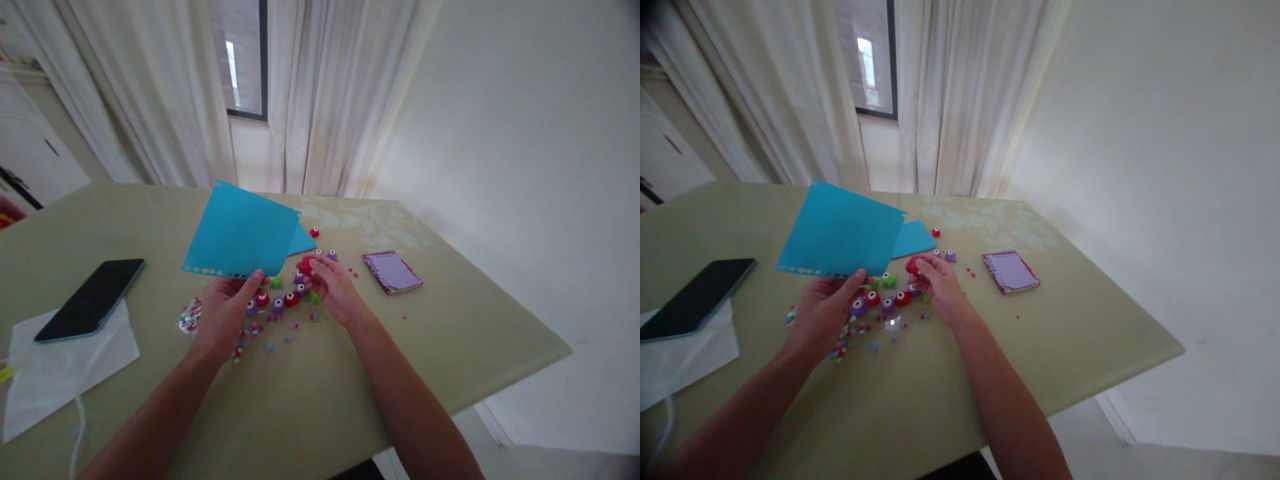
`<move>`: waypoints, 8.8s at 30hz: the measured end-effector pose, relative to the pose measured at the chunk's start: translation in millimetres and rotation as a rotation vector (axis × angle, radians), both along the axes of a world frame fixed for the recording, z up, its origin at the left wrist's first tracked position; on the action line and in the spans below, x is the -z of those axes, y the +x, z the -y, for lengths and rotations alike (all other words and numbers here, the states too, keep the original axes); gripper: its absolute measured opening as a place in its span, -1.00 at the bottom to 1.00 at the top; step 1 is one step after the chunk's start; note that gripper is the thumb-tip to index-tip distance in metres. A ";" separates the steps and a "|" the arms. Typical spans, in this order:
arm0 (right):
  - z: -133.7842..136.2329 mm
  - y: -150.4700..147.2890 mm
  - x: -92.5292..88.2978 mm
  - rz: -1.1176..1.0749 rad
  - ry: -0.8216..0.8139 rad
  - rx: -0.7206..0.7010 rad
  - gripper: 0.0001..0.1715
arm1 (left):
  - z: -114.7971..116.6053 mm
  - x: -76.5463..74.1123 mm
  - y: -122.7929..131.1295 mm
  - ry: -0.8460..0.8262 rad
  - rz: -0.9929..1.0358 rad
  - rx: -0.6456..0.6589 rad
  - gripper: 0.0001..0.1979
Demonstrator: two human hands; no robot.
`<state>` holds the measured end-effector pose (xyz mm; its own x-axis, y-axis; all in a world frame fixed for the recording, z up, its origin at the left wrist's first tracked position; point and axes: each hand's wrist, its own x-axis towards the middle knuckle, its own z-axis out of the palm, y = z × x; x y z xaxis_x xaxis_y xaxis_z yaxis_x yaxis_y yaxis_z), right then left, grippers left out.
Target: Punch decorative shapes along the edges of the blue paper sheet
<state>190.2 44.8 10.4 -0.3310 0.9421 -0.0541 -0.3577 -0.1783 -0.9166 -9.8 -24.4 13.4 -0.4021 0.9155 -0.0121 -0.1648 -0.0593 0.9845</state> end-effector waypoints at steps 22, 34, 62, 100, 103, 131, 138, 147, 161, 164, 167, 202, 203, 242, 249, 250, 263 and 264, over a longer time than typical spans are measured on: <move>18.7 -20.2 0.0 0.015 0.064 -0.119 -0.48 | 1.1 -1.4 1.8 -0.002 0.009 -0.012 -0.54; 18.1 -19.0 -0.1 0.040 0.092 -0.131 -0.49 | 0.6 -3.2 2.4 -0.010 0.001 -0.025 -0.56; 17.9 -20.8 4.3 -0.007 0.084 -0.146 -0.51 | 0.9 -0.7 2.8 0.002 -0.017 -0.009 -0.55; 18.6 -19.8 1.6 -0.003 0.055 -0.133 -0.50 | 1.2 0.5 4.3 -0.010 -0.056 0.067 -0.55; 18.7 -20.2 1.7 0.001 0.035 -0.098 -0.49 | 2.7 -1.6 6.1 -0.034 -0.106 0.097 -0.55; 20.5 -22.9 1.7 -0.003 -0.061 -0.110 -0.51 | 3.6 0.0 17.2 0.021 -0.123 0.081 -0.64; 20.8 -23.7 2.1 0.005 -0.058 -0.099 -0.50 | 5.0 3.2 14.1 -0.006 -0.219 0.090 -0.60; 22.2 -24.0 2.1 0.031 -0.053 -0.094 -0.51 | 7.2 2.9 16.2 -0.033 -0.188 0.091 -0.51; 23.1 -28.5 7.6 0.037 -0.002 -0.060 -0.48 | 6.3 3.1 17.8 -0.027 -0.236 0.065 -0.59; 24.3 -28.7 5.9 0.041 -0.016 -0.080 -0.46 | 5.7 2.8 15.6 -0.032 -0.197 0.058 -0.57; 22.6 -25.7 2.9 0.029 -0.020 -0.084 -0.43 | 6.1 -1.3 12.8 -0.033 -0.167 0.027 -0.59; -48.4 25.1 26.2 1.440 0.637 0.235 -0.49 | 0.8 -8.3 -14.4 -0.039 -0.592 -0.090 -0.53; -47.5 24.5 24.7 1.460 0.636 0.236 -0.53 | 1.3 -9.3 -12.6 -0.056 -0.537 -0.073 -0.52; 18.3 -18.9 -2.6 0.091 0.025 -0.087 -0.44 | 4.5 -13.4 1.6 -0.053 -0.291 -0.019 -0.61; 19.4 -23.0 -0.6 0.007 -0.003 -0.096 -0.40 | 4.3 -6.4 2.3 -0.048 -0.312 0.044 -0.56; 19.3 -22.9 -0.6 0.002 0.001 -0.099 -0.41 | 4.3 -6.3 2.9 -0.047 -0.315 0.049 -0.56; 22.0 -23.5 -3.1 0.056 0.039 -0.125 -0.49 | 6.0 -13.2 5.2 -0.040 -0.277 0.042 -0.59; 21.8 -23.5 -2.7 0.065 0.041 -0.125 -0.49 | 5.8 -13.3 4.8 -0.044 -0.281 0.043 -0.59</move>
<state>166.7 23.0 13.1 -0.4429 0.8956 -0.0416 -0.2744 -0.1796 -0.9447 -5.0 -30.2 26.7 -0.3560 0.9329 0.0544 0.1131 -0.0148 0.9935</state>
